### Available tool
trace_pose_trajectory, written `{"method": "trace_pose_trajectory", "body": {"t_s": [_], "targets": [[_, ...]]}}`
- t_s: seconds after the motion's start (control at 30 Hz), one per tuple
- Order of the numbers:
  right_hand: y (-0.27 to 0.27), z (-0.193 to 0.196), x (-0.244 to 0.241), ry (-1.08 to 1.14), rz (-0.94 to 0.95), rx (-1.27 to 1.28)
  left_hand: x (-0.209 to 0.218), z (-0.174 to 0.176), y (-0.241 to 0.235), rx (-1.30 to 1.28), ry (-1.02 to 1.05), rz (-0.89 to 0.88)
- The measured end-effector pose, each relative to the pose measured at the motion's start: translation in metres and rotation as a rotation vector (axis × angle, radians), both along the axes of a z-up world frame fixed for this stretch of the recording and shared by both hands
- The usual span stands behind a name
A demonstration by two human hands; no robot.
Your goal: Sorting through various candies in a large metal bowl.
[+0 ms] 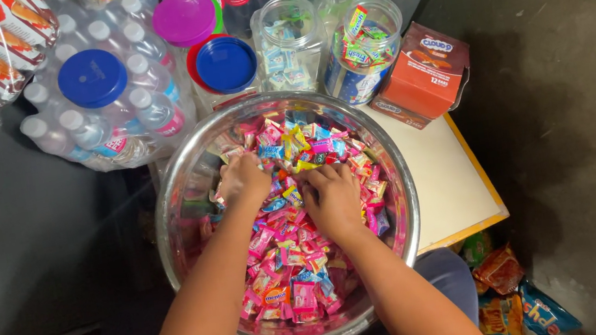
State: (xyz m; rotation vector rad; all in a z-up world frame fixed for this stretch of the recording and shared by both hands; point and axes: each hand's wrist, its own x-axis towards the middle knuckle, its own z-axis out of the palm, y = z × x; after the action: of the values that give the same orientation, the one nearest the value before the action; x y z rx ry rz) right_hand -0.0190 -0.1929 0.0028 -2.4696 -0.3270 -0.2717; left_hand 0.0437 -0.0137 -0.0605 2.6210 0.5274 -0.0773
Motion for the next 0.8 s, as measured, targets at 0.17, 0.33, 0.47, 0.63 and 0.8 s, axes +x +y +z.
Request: {"method": "trace_pose_trajectory", "body": {"t_s": [0.17, 0.33, 0.47, 0.63, 0.8], "targets": [[0.002, 0.004, 0.001, 0.012, -0.015, 0.012, -0.011, -0.007, 0.005, -0.213, -0.094, 0.003], [0.0, 0.006, 0.003, 0.124, -0.047, 0.097, -0.031, 0.019, 0.003, -0.587, -0.305, -0.051], [-0.001, 0.01, 0.001, -0.078, 0.013, 0.265, -0.042, 0.047, -0.001, -0.627, -0.322, -0.233], [-0.006, -0.005, 0.003, -0.11, 0.087, 0.212, -0.05, 0.066, 0.004, -0.683, -0.29, -0.325], [-0.014, -0.01, 0.007, -0.097, -0.198, 0.222, -0.046, 0.024, 0.053, -0.276, -0.355, -0.159]]}}
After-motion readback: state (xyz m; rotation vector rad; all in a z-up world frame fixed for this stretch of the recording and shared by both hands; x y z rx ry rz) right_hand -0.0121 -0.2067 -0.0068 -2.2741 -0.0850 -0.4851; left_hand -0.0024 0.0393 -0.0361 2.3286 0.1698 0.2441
